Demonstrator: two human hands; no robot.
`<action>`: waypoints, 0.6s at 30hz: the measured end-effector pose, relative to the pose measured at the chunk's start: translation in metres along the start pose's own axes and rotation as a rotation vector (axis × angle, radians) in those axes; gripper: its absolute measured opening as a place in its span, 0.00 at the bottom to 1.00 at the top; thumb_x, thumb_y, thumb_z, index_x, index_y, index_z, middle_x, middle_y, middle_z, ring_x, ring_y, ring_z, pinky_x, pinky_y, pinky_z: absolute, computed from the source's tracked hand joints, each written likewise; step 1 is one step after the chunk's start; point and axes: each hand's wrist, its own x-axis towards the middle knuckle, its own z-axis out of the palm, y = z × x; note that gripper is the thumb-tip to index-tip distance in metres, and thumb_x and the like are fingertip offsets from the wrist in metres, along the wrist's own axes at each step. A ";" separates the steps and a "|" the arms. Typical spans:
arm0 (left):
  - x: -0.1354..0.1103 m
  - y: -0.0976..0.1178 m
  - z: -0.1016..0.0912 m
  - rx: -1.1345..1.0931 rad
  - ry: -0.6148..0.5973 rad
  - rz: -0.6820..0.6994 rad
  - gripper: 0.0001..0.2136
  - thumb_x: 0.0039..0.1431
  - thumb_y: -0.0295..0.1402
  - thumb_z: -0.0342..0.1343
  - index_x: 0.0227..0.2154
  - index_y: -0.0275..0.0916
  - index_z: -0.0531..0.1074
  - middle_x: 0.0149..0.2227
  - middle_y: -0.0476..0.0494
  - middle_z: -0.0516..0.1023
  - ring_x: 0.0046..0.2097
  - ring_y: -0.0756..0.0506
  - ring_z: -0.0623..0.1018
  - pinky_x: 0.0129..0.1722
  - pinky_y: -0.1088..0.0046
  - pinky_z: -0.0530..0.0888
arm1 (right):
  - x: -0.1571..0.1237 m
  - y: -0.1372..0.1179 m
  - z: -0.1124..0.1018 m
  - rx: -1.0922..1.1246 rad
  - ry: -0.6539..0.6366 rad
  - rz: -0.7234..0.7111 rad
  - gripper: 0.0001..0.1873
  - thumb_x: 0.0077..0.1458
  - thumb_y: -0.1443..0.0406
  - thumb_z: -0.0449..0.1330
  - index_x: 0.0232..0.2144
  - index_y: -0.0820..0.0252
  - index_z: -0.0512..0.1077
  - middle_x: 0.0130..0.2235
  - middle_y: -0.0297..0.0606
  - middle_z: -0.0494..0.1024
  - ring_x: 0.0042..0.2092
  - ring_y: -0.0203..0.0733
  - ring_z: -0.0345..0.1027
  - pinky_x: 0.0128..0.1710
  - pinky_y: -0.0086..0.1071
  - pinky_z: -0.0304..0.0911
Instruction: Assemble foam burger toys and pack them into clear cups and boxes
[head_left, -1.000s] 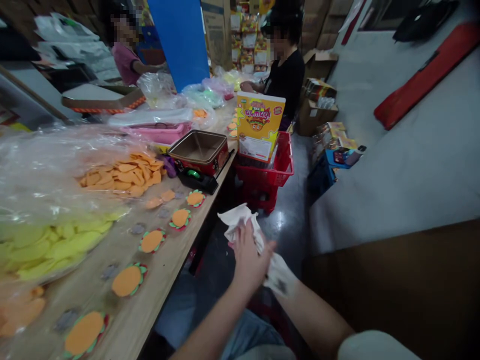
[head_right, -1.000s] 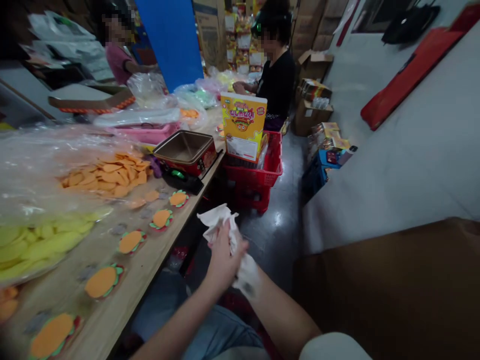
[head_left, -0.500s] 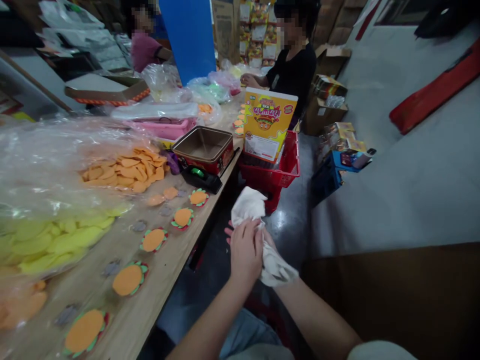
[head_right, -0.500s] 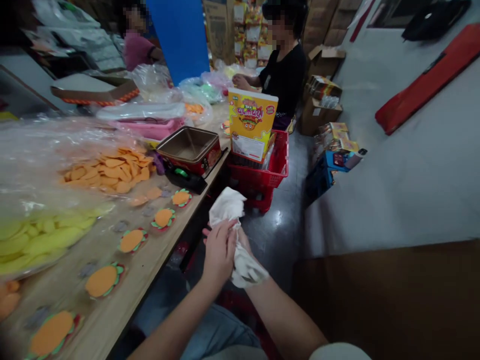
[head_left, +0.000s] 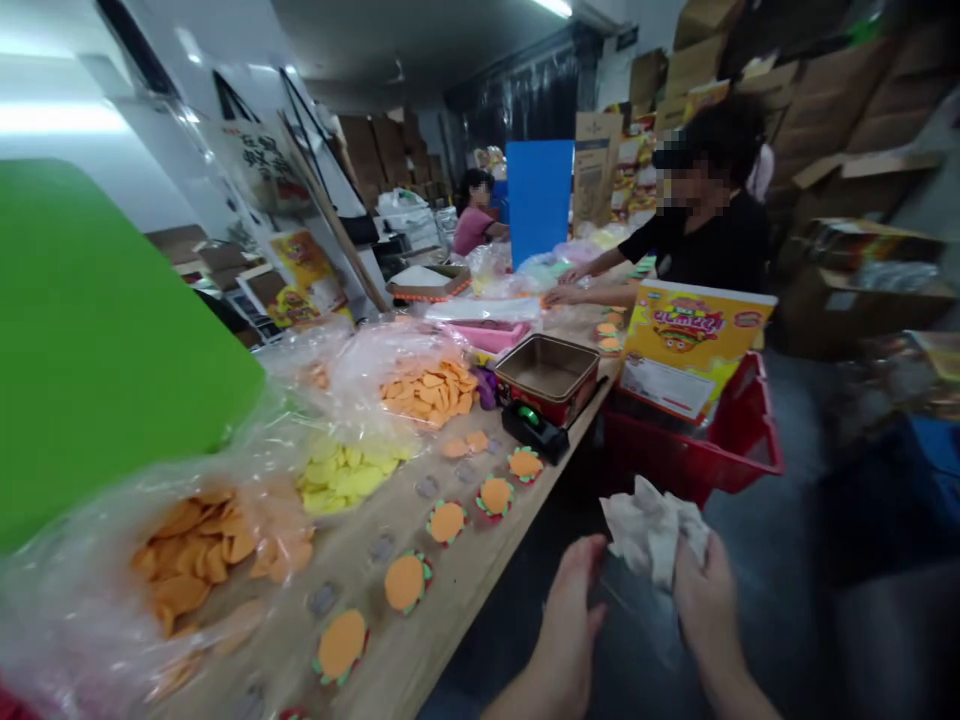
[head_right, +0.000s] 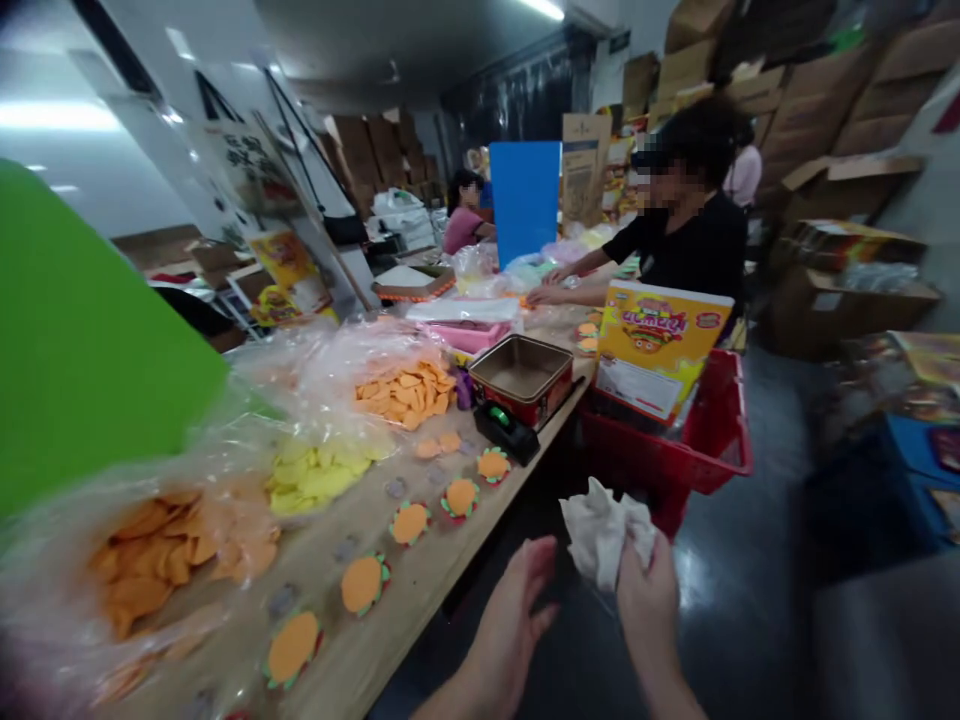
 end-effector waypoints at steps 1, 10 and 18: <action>0.001 0.007 -0.006 -0.044 0.025 0.035 0.24 0.52 0.49 0.49 0.48 0.41 0.68 0.57 0.43 0.64 0.61 0.39 0.55 0.58 0.58 0.53 | -0.011 -0.003 0.004 -0.066 -0.078 -0.052 0.23 0.44 0.53 0.58 0.41 0.61 0.69 0.36 0.40 0.75 0.40 0.49 0.68 0.38 0.38 0.65; -0.010 0.013 -0.006 -0.374 -0.046 0.108 0.27 0.51 0.48 0.52 0.50 0.34 0.68 0.52 0.39 0.70 0.58 0.40 0.62 0.59 0.65 0.56 | -0.052 -0.042 0.049 -0.101 -0.368 -0.194 0.30 0.50 0.51 0.53 0.50 0.64 0.63 0.49 0.50 0.71 0.50 0.54 0.65 0.48 0.44 0.61; -0.054 0.071 -0.065 -0.263 0.148 0.518 0.19 0.56 0.42 0.51 0.49 0.40 0.67 0.53 0.41 0.69 0.56 0.43 0.66 0.54 0.67 0.62 | -0.052 -0.094 0.150 -0.099 -0.591 -0.833 0.20 0.52 0.57 0.55 0.46 0.59 0.63 0.41 0.45 0.72 0.41 0.49 0.68 0.40 0.41 0.65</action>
